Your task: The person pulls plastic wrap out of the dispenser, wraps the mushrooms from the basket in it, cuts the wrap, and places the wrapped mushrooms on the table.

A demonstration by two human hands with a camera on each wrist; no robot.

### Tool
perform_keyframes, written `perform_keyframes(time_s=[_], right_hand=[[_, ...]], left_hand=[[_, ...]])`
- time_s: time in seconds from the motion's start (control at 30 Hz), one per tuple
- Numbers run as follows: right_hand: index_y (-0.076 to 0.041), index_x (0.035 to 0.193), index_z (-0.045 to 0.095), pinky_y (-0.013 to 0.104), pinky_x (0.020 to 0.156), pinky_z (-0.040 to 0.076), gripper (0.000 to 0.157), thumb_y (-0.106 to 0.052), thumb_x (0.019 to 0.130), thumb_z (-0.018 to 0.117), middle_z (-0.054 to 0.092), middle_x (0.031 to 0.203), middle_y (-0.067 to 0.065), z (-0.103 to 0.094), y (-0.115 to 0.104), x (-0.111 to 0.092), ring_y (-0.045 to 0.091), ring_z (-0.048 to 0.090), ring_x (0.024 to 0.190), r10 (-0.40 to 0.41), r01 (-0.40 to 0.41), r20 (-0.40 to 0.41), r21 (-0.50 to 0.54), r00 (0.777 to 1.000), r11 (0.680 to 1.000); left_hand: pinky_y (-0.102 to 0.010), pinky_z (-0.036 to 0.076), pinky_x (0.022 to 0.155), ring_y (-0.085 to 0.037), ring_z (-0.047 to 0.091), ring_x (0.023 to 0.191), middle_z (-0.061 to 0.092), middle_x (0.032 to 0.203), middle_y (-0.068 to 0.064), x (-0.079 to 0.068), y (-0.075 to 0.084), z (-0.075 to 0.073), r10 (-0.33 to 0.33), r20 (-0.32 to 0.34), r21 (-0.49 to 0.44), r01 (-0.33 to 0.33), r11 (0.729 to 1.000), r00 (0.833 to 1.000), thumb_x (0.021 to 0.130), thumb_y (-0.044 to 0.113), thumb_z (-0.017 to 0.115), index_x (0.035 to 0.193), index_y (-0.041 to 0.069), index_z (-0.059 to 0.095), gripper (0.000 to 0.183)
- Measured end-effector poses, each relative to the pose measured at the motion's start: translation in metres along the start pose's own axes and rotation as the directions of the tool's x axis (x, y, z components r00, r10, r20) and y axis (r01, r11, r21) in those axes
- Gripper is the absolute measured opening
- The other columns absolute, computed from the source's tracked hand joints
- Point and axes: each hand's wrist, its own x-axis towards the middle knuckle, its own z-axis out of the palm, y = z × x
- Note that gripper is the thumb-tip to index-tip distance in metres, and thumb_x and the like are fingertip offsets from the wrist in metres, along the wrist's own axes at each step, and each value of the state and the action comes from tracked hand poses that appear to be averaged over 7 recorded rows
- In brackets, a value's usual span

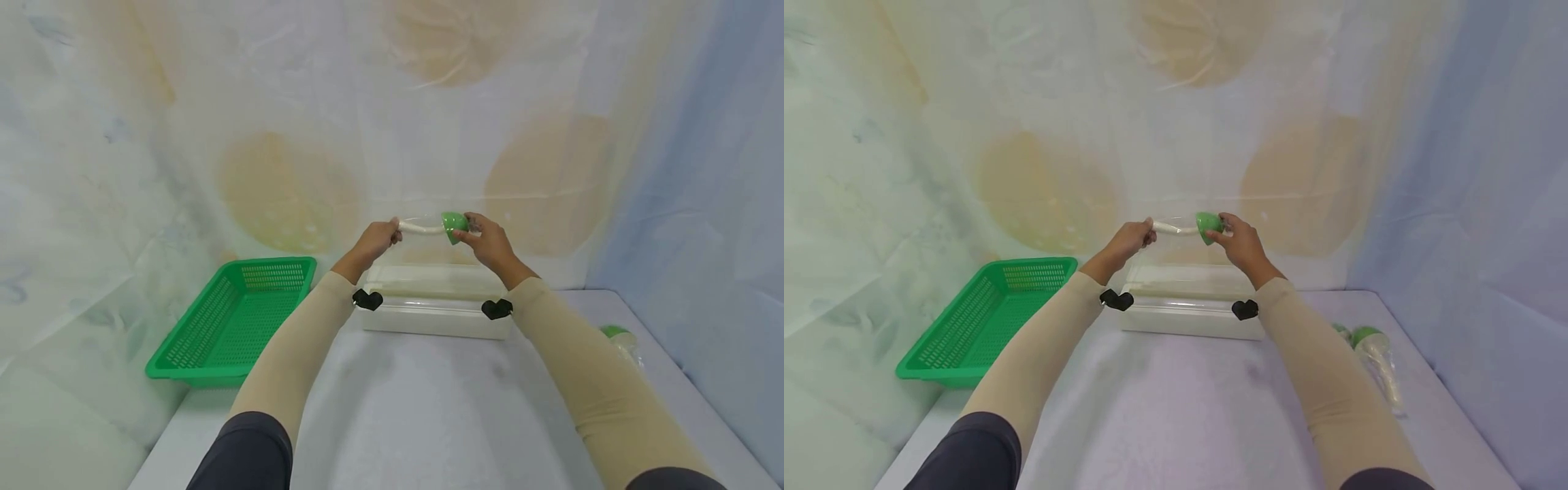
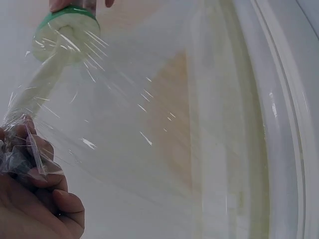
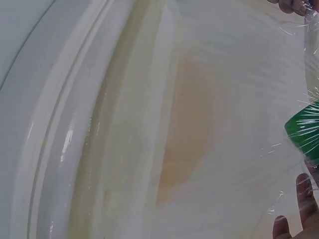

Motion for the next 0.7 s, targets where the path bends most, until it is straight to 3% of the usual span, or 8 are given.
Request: perform_keyframes(time_s=[0.23, 0.43, 0.5, 0.63, 0.7], right_hand=[[-0.011, 0.15, 0.036, 0.056, 0.104, 0.032, 0.068, -0.041, 0.095, 0.061, 0.043, 0.147, 0.017, -0.009, -0.008, 0.006, 0.038, 0.038, 0.133, -0.034, 0.034, 0.003, -0.031, 0.999, 0.999], [-0.011, 0.15, 0.037, 0.057, 0.104, 0.032, 0.069, -0.044, 0.094, 0.061, 0.041, 0.148, 0.018, -0.015, -0.011, 0.007, 0.039, 0.035, 0.135, -0.031, 0.031, 0.013, -0.047, 0.999, 0.998], [-0.01, 0.148, 0.04, 0.056, 0.104, 0.033, 0.069, -0.045, 0.093, 0.062, 0.043, 0.146, 0.019, -0.017, -0.012, 0.002, 0.039, 0.036, 0.134, -0.024, 0.025, 0.014, -0.054, 1.0, 0.998], [-0.01, 0.145, 0.046, 0.057, 0.101, 0.035, 0.074, -0.051, 0.087, 0.068, 0.046, 0.144, 0.017, -0.023, -0.016, -0.015, 0.038, 0.037, 0.134, -0.008, 0.009, 0.028, -0.035, 1.0, 0.999], [-0.012, 0.144, 0.047, 0.059, 0.1, 0.036, 0.076, -0.054, 0.084, 0.07, 0.045, 0.146, 0.014, -0.026, -0.015, -0.028, 0.039, 0.036, 0.133, -0.001, 0.002, 0.038, -0.026, 0.999, 1.0]], left_hand=[[-0.029, 0.036, 0.071, -0.028, 0.048, 0.087, 0.057, 0.111, -0.029, 0.001, 0.006, 0.001, 0.038, -0.003, -0.03, -0.038, 0.999, 0.999, 0.106, 0.042, 0.033, 0.103, -0.01, 0.063, 0.061], [-0.044, 0.039, 0.09, -0.037, 0.049, 0.099, 0.058, 0.111, -0.027, 0.001, 0.009, 0.0, 0.018, 0.002, -0.094, -0.018, 0.995, 1.0, 0.106, 0.044, 0.035, 0.107, -0.012, 0.062, 0.062], [-0.043, 0.04, 0.089, -0.029, 0.051, 0.091, 0.061, 0.102, -0.02, 0.0, 0.01, -0.003, -0.006, 0.0, -0.104, 0.006, 0.995, 1.0, 0.105, 0.044, 0.036, 0.103, -0.009, 0.063, 0.06], [-0.031, 0.038, 0.07, -0.016, 0.044, 0.068, 0.06, 0.08, -0.006, -0.011, 0.012, -0.007, -0.031, 0.018, -0.103, 0.032, 0.994, 0.999, 0.105, 0.041, 0.039, 0.093, -0.006, 0.066, 0.056], [-0.029, 0.036, 0.064, -0.014, 0.043, 0.064, 0.06, 0.077, -0.008, -0.022, 0.011, -0.006, -0.021, 0.047, -0.103, 0.025, 0.994, 0.999, 0.104, 0.038, 0.041, 0.092, -0.009, 0.065, 0.054]])
